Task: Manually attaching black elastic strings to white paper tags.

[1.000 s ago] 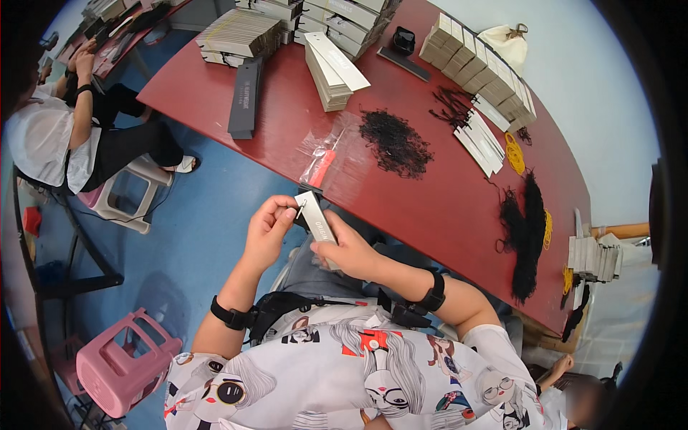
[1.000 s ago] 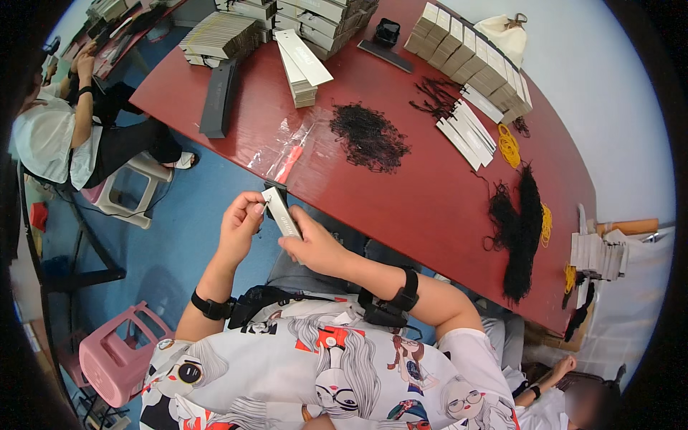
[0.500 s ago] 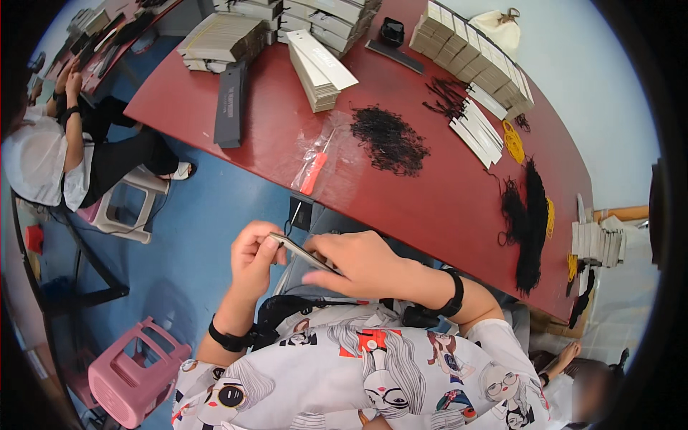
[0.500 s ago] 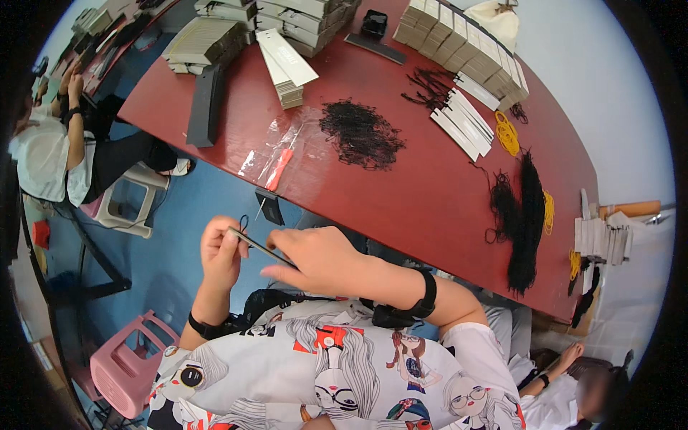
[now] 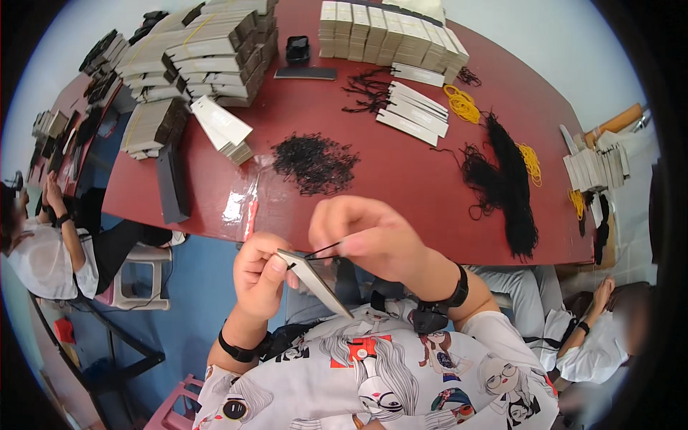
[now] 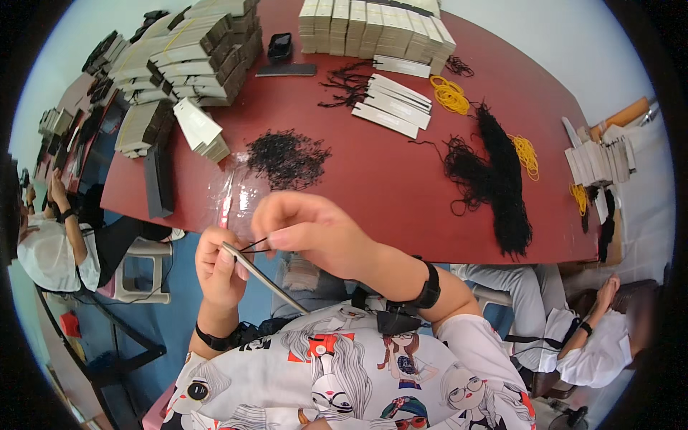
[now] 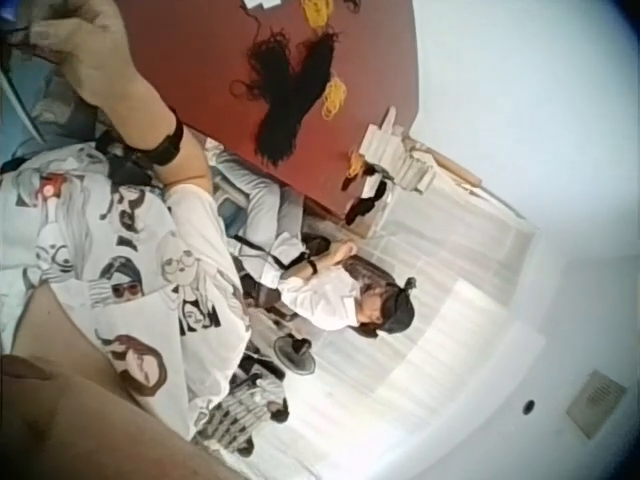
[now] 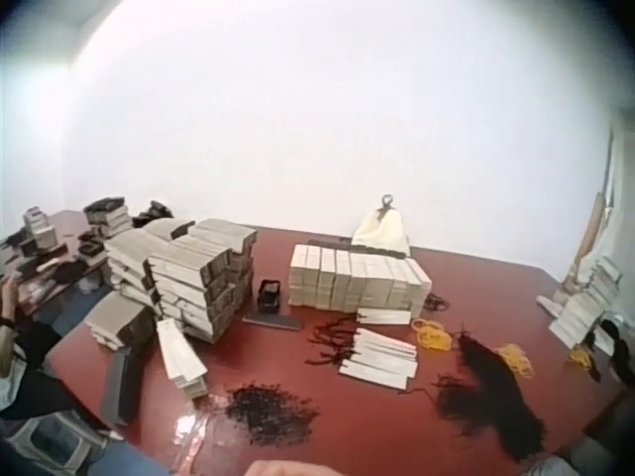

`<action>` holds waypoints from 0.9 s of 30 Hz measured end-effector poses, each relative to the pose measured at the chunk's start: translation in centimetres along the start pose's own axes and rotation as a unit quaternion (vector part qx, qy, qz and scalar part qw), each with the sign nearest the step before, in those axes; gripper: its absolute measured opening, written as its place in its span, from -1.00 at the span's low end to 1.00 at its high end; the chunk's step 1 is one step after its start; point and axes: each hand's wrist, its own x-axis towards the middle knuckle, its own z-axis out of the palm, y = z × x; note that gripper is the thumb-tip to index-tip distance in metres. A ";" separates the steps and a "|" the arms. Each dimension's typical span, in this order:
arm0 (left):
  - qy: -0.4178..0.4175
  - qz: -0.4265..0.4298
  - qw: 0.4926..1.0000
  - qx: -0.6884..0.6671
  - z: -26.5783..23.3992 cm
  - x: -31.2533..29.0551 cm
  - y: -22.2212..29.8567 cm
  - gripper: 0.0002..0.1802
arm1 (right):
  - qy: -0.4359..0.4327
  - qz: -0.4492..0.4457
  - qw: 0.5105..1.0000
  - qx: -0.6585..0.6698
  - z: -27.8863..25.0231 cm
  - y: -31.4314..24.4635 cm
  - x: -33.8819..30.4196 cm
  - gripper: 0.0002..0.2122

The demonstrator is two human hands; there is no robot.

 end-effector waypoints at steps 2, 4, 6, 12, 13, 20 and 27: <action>-0.005 -0.034 0.999 -0.035 1.3 1.0 -0.4 -0.86 | -0.001 -0.031 0.997 0.071 -0.7 -1.0 -0.7 -0.95; -0.027 -0.070 0.997 -0.011 2.6 2.5 -0.3 -0.87 | -0.094 -0.128 0.948 0.276 -1.2 -1.9 -1.3 -0.93; -0.032 -0.148 0.987 -0.053 3.9 3.7 -0.5 -0.87 | -0.105 -0.144 0.938 0.298 -1.5 -2.1 -2.2 -0.90; -0.072 -0.139 0.978 -0.137 4.8 5.8 -1.0 -0.86 | 0.153 -0.125 0.979 0.042 -3.3 -3.6 -5.2 -0.74; -0.059 -0.162 0.980 -0.096 5.5 5.9 -0.3 -0.84 | 0.230 -0.106 0.967 -0.042 -2.5 -3.8 -5.2 -0.70; -0.061 -0.163 0.985 0.018 6.5 6.7 0.8 -0.67 | 0.236 -0.208 0.876 -0.366 -2.0 -3.6 -5.1 -0.63; -0.097 -0.130 0.955 0.248 8.4 6.3 3.0 -0.51 | 0.214 -0.202 0.799 -0.524 -1.0 -4.3 -3.9 -0.61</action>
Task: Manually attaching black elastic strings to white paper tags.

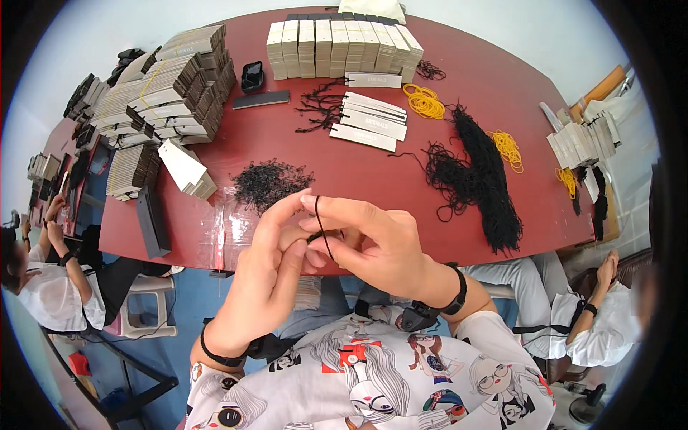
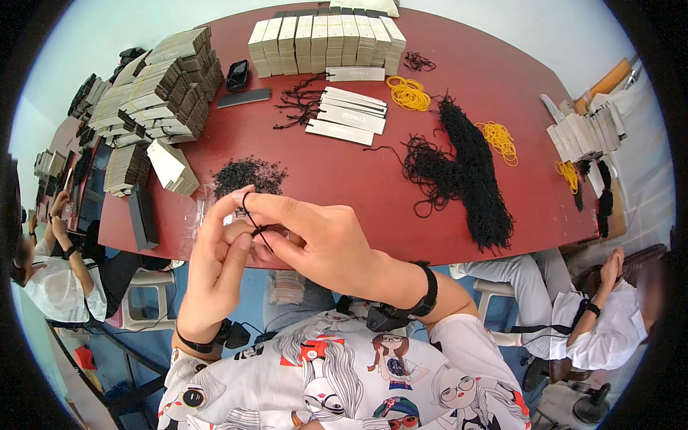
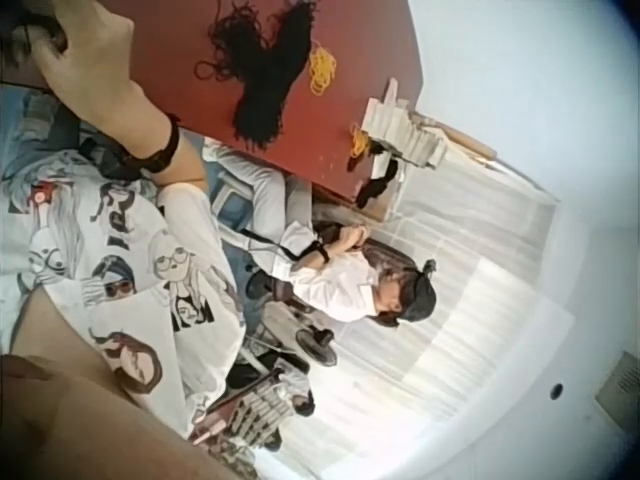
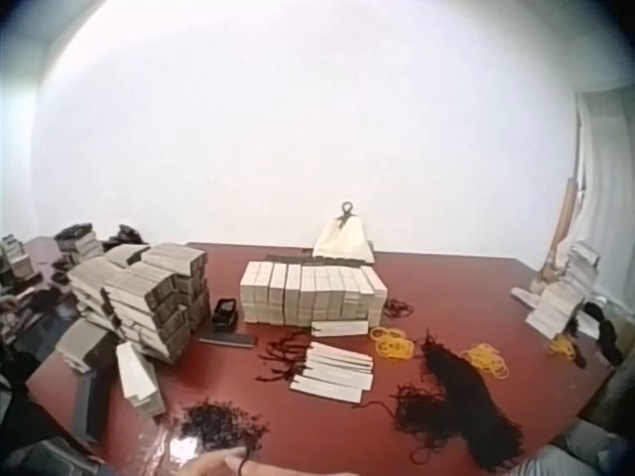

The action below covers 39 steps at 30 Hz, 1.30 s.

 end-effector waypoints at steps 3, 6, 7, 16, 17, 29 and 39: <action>-0.039 -0.029 0.993 -0.106 -0.8 -0.1 0.3 -0.46 | -0.029 -0.057 0.997 -0.033 -0.5 0.1 0.1 -0.61; -0.010 0.025 0.997 -0.069 -2.3 0.5 -1.8 -0.42 | -0.079 0.131 0.971 0.184 -1.5 -0.8 0.6 -0.63; -0.007 0.025 0.997 -0.067 -2.3 0.7 -2.1 -0.42 | -0.082 0.130 0.970 0.186 -1.6 -1.1 1.0 -0.63; -0.122 -0.089 0.974 -0.170 -1.0 1.3 -3.7 -0.84 | -0.006 0.169 0.972 0.161 -6.7 -0.6 5.2 -0.87; -0.126 -0.056 0.981 -0.134 -0.9 1.2 -3.9 -0.82 | 0.054 0.144 0.974 0.166 -7.8 0.5 5.6 -0.87; -0.089 -0.167 0.952 -0.240 2.0 2.6 -3.5 -0.57 | 0.010 0.156 0.987 -0.037 -3.8 7.7 2.6 -0.79; 0.112 -0.153 0.889 -0.418 -0.1 5.4 -9.0 -0.73 | -0.256 0.355 0.898 -0.040 -6.2 3.2 -1.3 -0.80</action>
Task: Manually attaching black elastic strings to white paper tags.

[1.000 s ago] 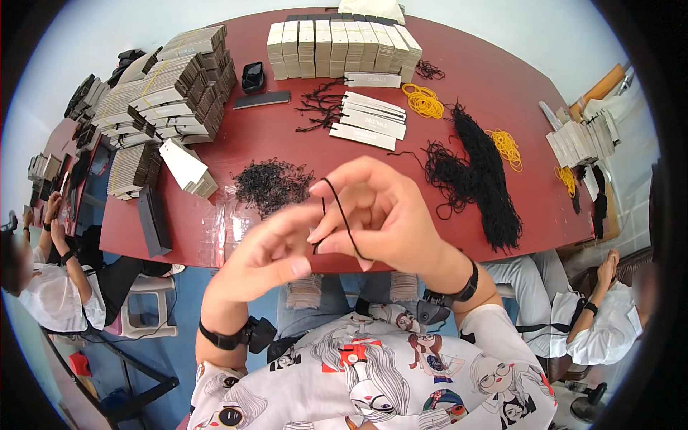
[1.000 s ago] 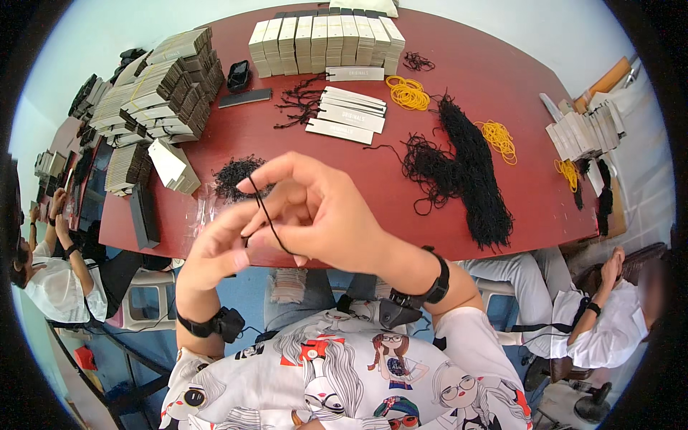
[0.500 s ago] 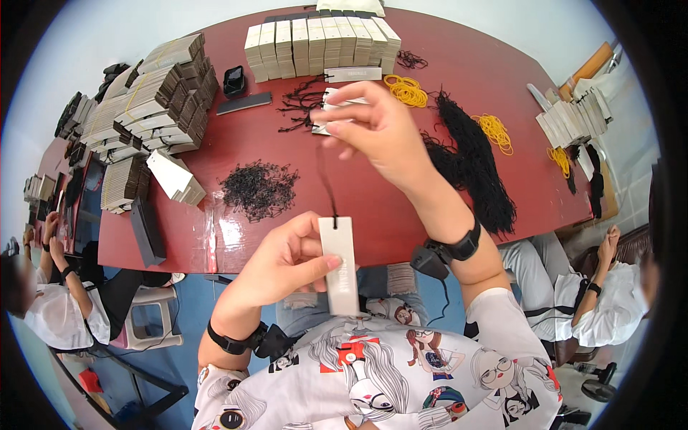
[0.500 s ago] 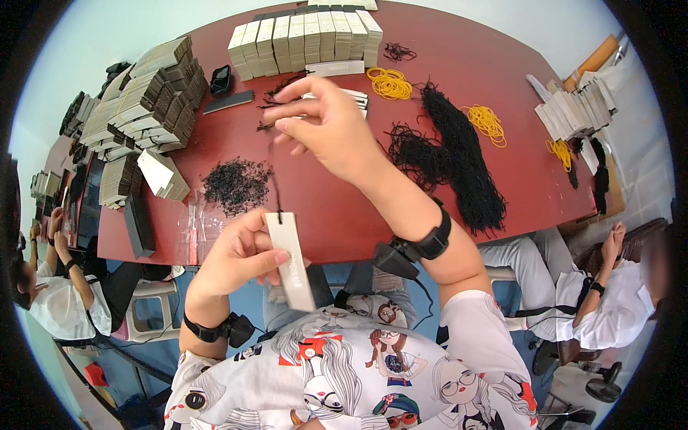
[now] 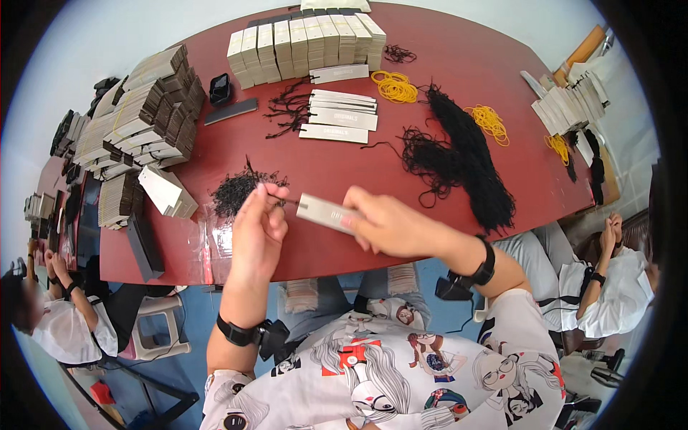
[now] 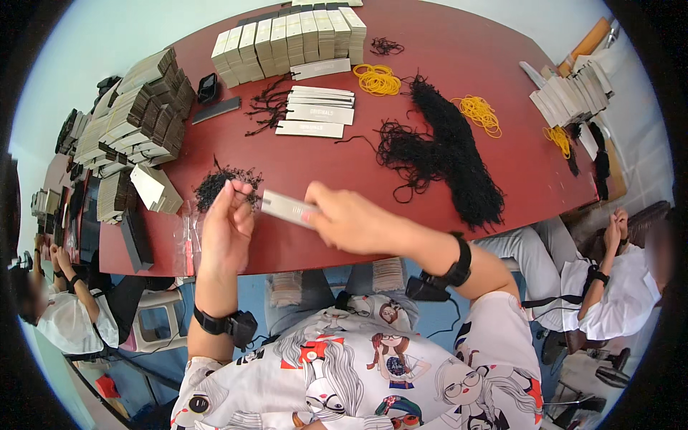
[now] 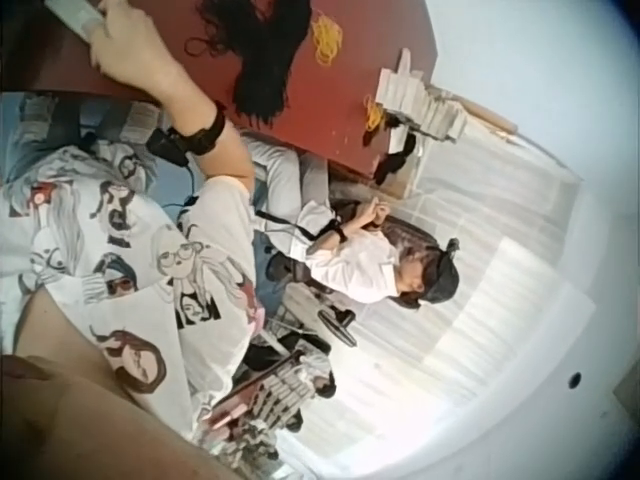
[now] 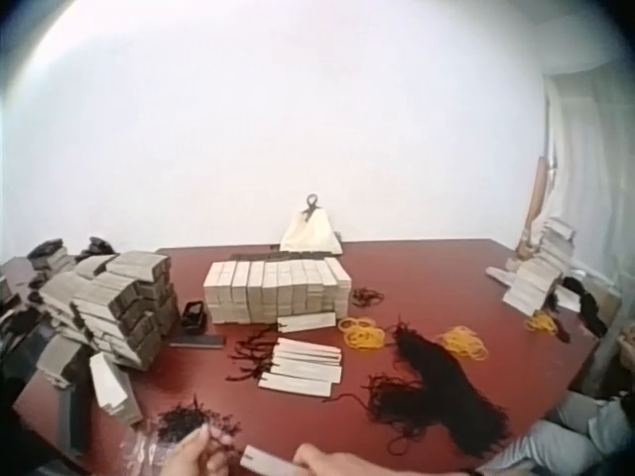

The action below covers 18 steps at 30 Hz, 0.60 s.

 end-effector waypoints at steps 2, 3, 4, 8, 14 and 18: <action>-0.068 -0.027 0.996 -0.057 0.1 2.1 0.6 -0.78 | 0.045 -0.020 0.998 -0.031 -2.2 0.7 1.4 -0.83; -0.008 -0.031 0.998 -0.063 1.7 2.8 1.0 -0.77 | 0.086 -0.055 0.993 -0.052 -3.4 1.7 2.5 -0.82; 0.055 -0.033 0.996 -0.069 2.7 3.7 1.5 -0.75 | 0.160 -0.122 0.964 -0.173 -4.5 2.9 4.0 -0.81; -0.008 0.044 0.995 -0.090 2.3 7.6 2.8 -0.66 | 0.208 -0.089 0.959 -0.169 -8.1 3.2 9.7 -0.77; 0.117 0.179 0.949 0.231 0.7 5.0 2.9 -0.70 | 0.231 -0.084 0.937 -0.250 -9.4 6.6 13.9 -0.80; 0.073 0.220 0.736 0.637 -2.7 0.7 1.7 -0.84 | 0.370 -0.117 0.855 -0.344 -9.0 4.7 9.6 -0.81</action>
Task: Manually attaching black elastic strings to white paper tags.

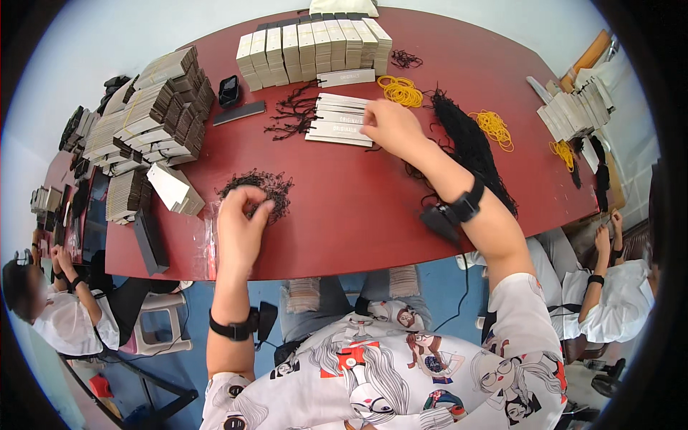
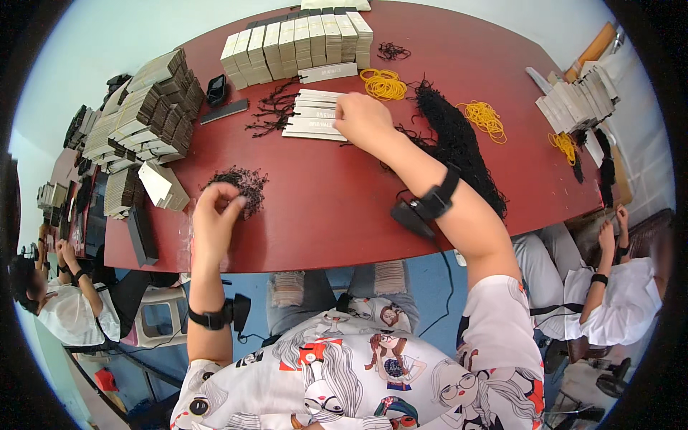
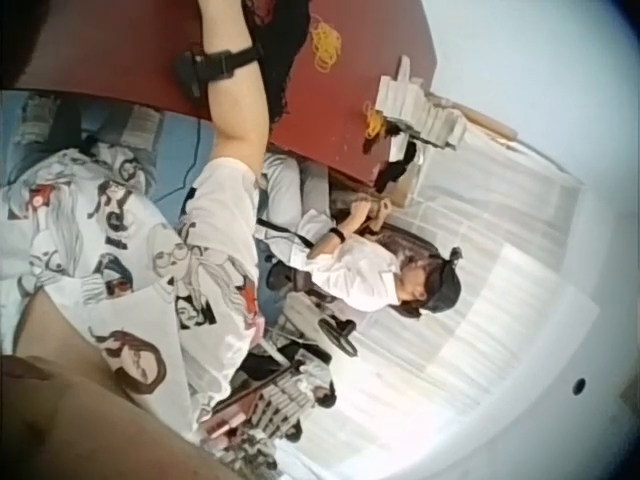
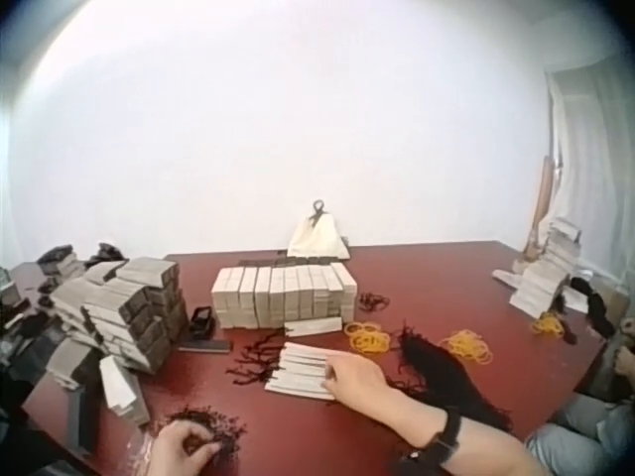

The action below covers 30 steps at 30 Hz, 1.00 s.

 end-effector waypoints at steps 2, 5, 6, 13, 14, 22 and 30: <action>0.042 0.058 0.992 0.109 0.2 -1.5 0.1 -0.85 | -0.180 0.086 0.979 -0.053 -1.9 0.3 -1.0 -0.80; 0.081 0.105 0.969 0.207 0.8 -2.0 0.2 -0.87 | -0.198 0.119 0.972 -0.045 -1.9 2.4 -1.8 -0.81; 0.079 0.091 0.972 0.203 1.0 -2.0 0.1 -0.87 | -0.199 0.139 0.970 -0.012 -1.5 3.3 -1.8 -0.81; 0.093 0.116 0.960 0.236 1.1 -2.0 -0.8 -0.93 | -0.238 0.077 0.959 0.133 -2.5 3.6 -1.9 -0.86; 0.093 0.115 0.961 0.235 1.1 -2.0 -0.9 -0.93 | -0.203 0.063 0.963 0.166 -3.9 2.8 -1.7 -0.88; 0.126 0.109 0.970 0.176 0.4 -2.2 -0.2 -0.87 | 0.028 -0.052 0.926 0.372 -14.5 -6.6 3.5 -0.86; 0.128 0.153 0.979 0.041 1.0 -3.5 1.1 -0.89 | 0.184 0.179 0.856 0.449 -19.0 -13.5 2.4 -0.75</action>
